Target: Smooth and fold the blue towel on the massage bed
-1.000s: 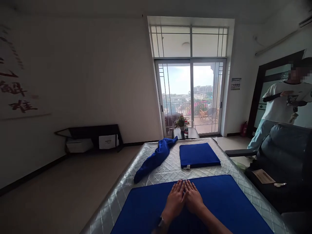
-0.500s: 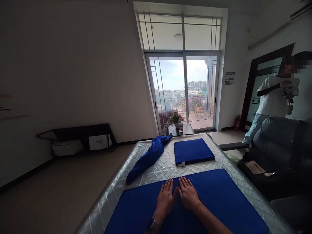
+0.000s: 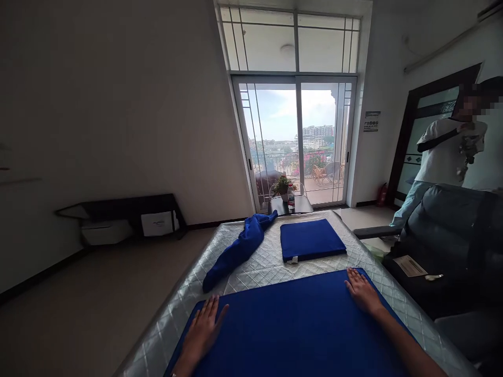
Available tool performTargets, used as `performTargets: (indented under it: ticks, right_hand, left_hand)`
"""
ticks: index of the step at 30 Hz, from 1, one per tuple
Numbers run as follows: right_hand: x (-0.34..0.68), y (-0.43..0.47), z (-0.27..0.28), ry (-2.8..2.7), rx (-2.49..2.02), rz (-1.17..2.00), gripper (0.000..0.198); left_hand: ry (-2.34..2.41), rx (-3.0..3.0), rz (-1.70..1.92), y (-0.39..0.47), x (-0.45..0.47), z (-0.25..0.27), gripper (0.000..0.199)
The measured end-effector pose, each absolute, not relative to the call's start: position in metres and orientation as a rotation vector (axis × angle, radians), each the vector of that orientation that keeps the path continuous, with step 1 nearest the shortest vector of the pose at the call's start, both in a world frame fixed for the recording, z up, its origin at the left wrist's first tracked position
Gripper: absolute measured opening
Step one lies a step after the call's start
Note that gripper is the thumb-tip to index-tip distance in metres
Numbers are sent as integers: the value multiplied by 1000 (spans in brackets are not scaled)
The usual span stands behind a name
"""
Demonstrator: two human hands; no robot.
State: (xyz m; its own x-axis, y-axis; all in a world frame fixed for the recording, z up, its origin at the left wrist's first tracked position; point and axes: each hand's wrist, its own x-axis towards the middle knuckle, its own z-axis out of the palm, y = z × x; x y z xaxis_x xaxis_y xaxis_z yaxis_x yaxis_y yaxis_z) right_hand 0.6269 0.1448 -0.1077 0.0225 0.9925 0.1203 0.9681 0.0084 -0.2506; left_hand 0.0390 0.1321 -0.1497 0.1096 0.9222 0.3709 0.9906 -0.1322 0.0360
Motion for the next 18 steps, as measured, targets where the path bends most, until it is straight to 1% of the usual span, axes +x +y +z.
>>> performTargets:
  ticks: [4,9,14,18]
  right_hand:
    - [666,150,-122,-1967,-2146,64,71]
    - [673,160,-145,-1966,-2164,-66,71]
    - [675,163,-152,-1959,-2164,-62,72]
    - [677,160,-146,-1941,-2144,14,74]
  left_hand:
    - [-2120,-2071,-417,137,15,-162,65]
    - [-2250,-2005,-455,144,16,-169,70]
    - [-2309,-2004,-464,144,18,-168,83]
    - [-2310,-2023,-469,142,21,-164,81]
